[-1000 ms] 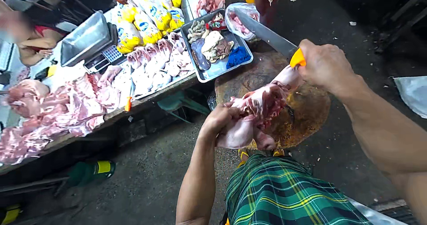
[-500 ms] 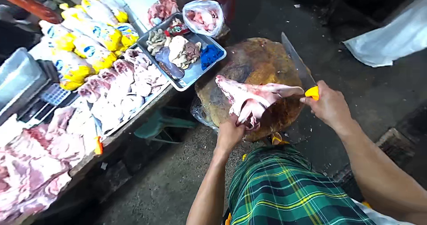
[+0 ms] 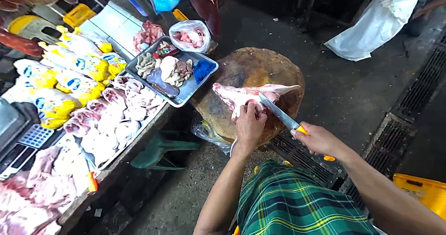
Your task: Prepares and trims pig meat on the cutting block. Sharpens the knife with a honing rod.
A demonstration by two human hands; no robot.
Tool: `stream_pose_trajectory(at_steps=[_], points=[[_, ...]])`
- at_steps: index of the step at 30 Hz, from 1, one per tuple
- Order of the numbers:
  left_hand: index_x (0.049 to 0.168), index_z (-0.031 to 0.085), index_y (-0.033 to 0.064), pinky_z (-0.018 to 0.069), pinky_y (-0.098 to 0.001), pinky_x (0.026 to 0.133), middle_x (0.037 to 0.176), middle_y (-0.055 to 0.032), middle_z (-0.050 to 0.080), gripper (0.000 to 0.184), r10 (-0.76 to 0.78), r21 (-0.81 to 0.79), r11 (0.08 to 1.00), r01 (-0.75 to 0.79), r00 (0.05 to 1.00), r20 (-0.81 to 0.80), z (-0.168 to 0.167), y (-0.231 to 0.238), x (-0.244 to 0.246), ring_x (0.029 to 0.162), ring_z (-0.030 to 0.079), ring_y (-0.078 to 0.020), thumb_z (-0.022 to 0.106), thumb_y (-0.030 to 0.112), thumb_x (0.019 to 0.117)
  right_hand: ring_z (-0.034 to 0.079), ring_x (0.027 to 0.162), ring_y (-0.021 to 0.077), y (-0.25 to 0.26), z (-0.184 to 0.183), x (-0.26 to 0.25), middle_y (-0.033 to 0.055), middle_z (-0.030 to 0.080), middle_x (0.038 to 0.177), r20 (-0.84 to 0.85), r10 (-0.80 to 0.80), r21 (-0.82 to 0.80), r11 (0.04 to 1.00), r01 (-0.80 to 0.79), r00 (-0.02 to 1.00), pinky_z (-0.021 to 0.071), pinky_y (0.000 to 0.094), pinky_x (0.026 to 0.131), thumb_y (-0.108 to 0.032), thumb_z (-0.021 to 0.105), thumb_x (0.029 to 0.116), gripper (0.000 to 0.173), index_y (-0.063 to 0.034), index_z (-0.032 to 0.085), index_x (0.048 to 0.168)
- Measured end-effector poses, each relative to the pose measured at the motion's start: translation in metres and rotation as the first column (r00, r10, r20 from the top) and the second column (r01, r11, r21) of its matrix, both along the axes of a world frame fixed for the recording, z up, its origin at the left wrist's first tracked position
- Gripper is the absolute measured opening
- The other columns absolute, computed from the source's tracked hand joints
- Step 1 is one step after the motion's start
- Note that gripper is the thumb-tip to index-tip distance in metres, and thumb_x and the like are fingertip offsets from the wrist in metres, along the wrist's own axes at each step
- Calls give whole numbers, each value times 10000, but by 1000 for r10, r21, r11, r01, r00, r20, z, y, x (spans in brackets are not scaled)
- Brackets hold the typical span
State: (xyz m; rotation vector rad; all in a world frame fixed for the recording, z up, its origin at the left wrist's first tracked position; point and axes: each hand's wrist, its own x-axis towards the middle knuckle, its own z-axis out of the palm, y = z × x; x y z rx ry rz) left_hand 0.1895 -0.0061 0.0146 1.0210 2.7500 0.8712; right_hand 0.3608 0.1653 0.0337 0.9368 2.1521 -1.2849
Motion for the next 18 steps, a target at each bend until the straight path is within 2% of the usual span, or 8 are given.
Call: stream_pose_trajectory(at_steps=[3,5,7,9,13,16,18], points=[[1244,633,134,588,-523,623,1136,-160,612,333,15,19,1000,-15,1000,-2,-2,-1,-1,792,669,-305,695,277,950,616,526,169,8,-1,-10,84,620,797,23,-4,-185,983,8,1000,572,330,500,-549,458,1071,472,-112,536,1230],[1223,660,117,591,-518,680,1111,-151,641,318,9,19,1000,-9,1000,-29,-8,3,-11,844,680,-293,678,287,954,600,499,164,12,-1,-26,80,615,769,10,-10,-261,965,13,1000,560,317,476,-539,462,1074,460,-108,535,1217],[1189,674,103,588,-520,764,1109,-142,657,284,-14,13,1000,14,1000,1,-5,2,-19,918,679,-289,661,289,974,600,498,181,13,1,-51,91,614,759,-23,12,-263,965,-18,1000,561,341,473,-536,464,1074,469,-99,540,1227],[1134,704,94,585,-490,842,1084,-113,687,272,-7,5,1000,7,1000,23,-8,6,-30,969,685,-256,664,303,963,612,501,214,11,4,-80,117,636,766,-69,73,-175,981,-84,995,563,382,472,-534,444,1081,486,-79,550,1214],[1098,701,62,575,-481,895,1074,-121,692,281,42,4,999,-42,997,59,-5,9,-34,997,685,-249,651,310,975,633,533,256,-11,-3,-103,134,630,758,-174,105,66,993,-94,979,567,440,505,-496,446,1085,453,-60,553,1147],[1114,644,64,583,-521,821,1077,-145,661,279,15,37,999,-19,994,106,11,0,-18,952,673,-288,629,324,1015,673,575,281,-30,-29,-69,142,653,768,-262,77,163,986,-34,962,592,489,547,-488,456,1081,433,-75,555,1162],[1108,633,73,585,-510,759,1002,-126,666,281,21,43,999,-28,989,147,11,-2,-20,872,673,-270,625,339,1016,693,719,299,-38,-53,-32,132,654,816,-249,110,219,974,-54,962,588,514,662,-530,430,1076,479,-84,546,1205]])
